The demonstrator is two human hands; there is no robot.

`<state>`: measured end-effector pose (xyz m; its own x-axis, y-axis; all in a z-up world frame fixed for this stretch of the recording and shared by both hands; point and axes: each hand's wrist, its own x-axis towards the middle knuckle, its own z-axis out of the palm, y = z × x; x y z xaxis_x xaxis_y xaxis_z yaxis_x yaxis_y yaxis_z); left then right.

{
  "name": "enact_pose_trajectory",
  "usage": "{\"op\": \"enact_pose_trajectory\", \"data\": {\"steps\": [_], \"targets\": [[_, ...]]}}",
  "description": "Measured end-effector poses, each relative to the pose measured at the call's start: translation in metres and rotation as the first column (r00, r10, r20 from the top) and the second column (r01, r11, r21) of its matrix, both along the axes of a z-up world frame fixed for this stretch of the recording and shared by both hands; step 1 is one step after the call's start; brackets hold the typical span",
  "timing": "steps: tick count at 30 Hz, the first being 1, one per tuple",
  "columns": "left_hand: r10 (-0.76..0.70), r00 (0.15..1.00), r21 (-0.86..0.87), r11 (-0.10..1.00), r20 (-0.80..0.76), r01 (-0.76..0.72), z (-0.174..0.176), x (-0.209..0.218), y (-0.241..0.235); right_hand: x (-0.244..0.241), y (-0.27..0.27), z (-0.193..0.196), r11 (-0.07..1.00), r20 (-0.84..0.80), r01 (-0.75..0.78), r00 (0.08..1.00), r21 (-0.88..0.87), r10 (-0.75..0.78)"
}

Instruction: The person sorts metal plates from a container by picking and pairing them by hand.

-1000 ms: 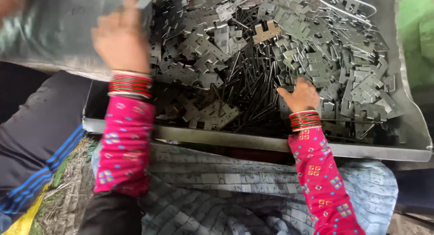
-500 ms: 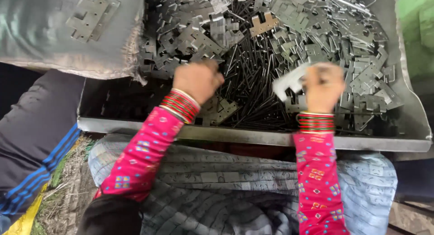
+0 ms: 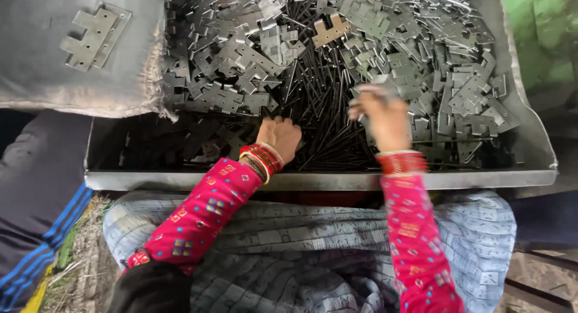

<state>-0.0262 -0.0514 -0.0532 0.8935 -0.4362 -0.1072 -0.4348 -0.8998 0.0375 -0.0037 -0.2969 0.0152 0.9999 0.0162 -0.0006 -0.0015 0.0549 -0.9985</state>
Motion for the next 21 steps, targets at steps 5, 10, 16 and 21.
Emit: {"op": "enact_pose_trajectory", "data": {"steps": [5,10,16,21], "targets": [[-0.008,1.000,-0.077,0.997,0.027,0.010,0.010,-0.006,0.003,0.030,0.053,-0.061,0.316,0.239,0.163,0.946,-0.934,0.217],[-0.019,0.989,-0.027,0.999,0.144,0.023,0.005,-0.006,0.001,0.034,0.072,-0.075,0.084,0.280,0.267,0.904,-0.960,0.322],[-0.059,0.998,-0.144,0.988,-0.022,0.056,0.050,-0.004,0.015,0.031,0.032,-0.063,0.429,0.294,0.223,0.950,-0.875,0.106],[-0.257,0.945,-0.668,0.742,-0.200,0.060,0.042,0.016,0.056,0.016,-0.007,-0.046,0.969,0.089,0.240,0.968,-0.057,-0.234]]}}
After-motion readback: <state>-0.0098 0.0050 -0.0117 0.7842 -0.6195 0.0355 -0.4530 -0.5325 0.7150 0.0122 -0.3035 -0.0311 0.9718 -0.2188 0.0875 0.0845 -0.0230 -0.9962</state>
